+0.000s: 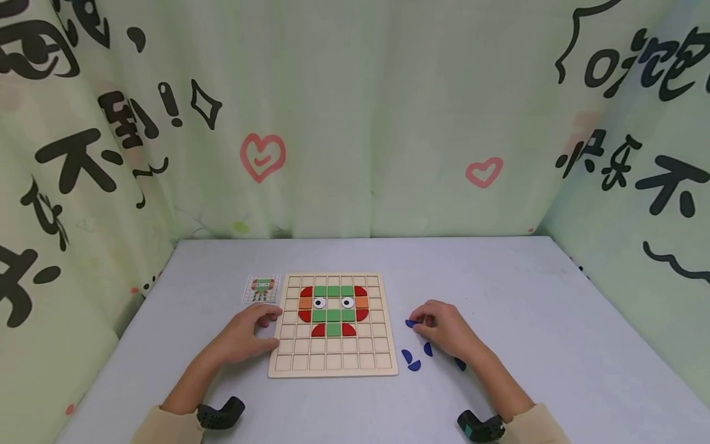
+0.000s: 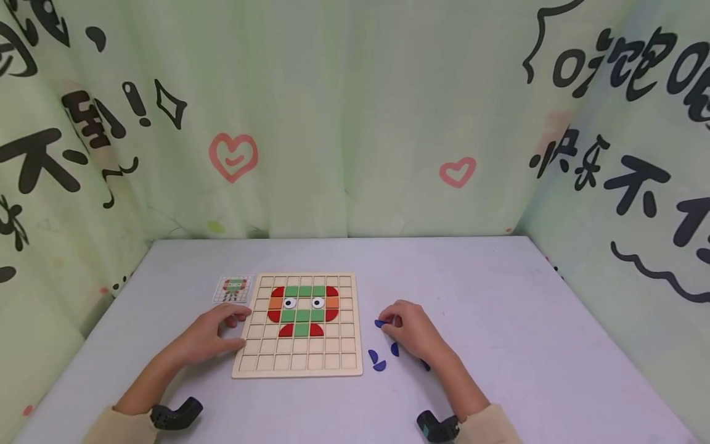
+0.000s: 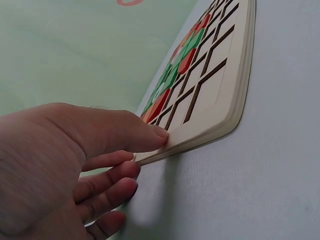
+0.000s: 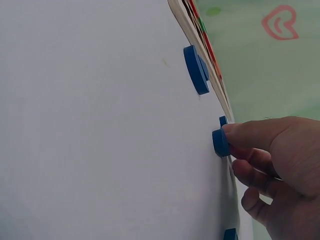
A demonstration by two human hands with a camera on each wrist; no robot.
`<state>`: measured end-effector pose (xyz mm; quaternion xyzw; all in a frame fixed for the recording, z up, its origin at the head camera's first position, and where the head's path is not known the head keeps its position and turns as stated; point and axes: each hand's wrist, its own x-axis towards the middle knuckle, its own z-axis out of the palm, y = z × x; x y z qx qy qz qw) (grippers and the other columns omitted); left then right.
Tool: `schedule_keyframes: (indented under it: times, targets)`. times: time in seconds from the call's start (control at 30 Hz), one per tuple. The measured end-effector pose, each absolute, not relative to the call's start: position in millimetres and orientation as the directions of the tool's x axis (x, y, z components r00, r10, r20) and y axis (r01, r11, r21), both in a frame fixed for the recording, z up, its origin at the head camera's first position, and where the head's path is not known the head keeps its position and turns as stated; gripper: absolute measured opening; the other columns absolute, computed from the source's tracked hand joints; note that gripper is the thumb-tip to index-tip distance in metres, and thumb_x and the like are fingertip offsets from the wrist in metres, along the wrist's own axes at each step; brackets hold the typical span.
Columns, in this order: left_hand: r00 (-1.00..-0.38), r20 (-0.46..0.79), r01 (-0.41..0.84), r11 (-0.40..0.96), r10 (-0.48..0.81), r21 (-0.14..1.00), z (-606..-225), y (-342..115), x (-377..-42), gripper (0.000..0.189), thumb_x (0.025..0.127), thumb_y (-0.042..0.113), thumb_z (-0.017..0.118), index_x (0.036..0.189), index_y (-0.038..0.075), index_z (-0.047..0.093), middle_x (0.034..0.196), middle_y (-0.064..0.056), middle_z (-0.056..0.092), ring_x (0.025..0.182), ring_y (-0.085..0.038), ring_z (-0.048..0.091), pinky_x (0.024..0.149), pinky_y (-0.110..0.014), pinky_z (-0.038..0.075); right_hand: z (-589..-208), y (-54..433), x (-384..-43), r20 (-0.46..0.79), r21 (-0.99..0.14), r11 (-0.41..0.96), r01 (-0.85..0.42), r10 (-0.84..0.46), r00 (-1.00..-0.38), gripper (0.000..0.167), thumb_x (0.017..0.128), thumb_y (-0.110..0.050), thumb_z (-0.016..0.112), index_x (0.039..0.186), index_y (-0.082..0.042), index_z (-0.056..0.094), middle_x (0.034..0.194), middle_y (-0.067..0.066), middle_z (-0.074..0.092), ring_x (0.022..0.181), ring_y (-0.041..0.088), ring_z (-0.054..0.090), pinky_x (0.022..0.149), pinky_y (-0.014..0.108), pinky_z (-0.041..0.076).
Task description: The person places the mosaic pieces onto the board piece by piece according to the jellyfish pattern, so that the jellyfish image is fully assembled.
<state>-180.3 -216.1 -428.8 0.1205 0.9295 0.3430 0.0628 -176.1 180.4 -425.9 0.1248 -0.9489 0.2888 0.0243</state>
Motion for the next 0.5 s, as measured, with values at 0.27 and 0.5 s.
schedule_keyframes:
  times: [0.27,0.5]
  targets:
    - [-0.964,-0.043,0.162,0.71,0.261,0.685,-429.1,-216.8,-179.6,0.053,0.076,0.011,0.079,0.126,0.008,0.059,0.112,-0.003,0.058,0.101,-0.018,0.051,0.086,-0.035,0.047,-428.4,176.6,-176.6,0.107,-0.536,0.806,-0.249,-0.227,-0.968,0.01,0.083,-0.008,0.074,0.092,-0.013,0.073,0.078,-0.006,0.059,0.07,0.008,0.049,0.061,0.02,0.043]
    - [-0.966,-0.06,0.139,0.701,0.252,0.699,-429.2,-217.4,-181.0,0.054,0.077,0.013,0.079,0.126,0.01,0.058,0.113,-0.003,0.058,0.103,-0.018,0.05,0.087,-0.035,0.047,-426.0,171.0,-174.6,0.091,-0.57,0.788,-0.235,-0.224,-0.97,0.009,0.084,-0.009,0.073,0.092,-0.013,0.073,0.08,-0.005,0.059,0.072,0.01,0.049,0.062,0.02,0.043]
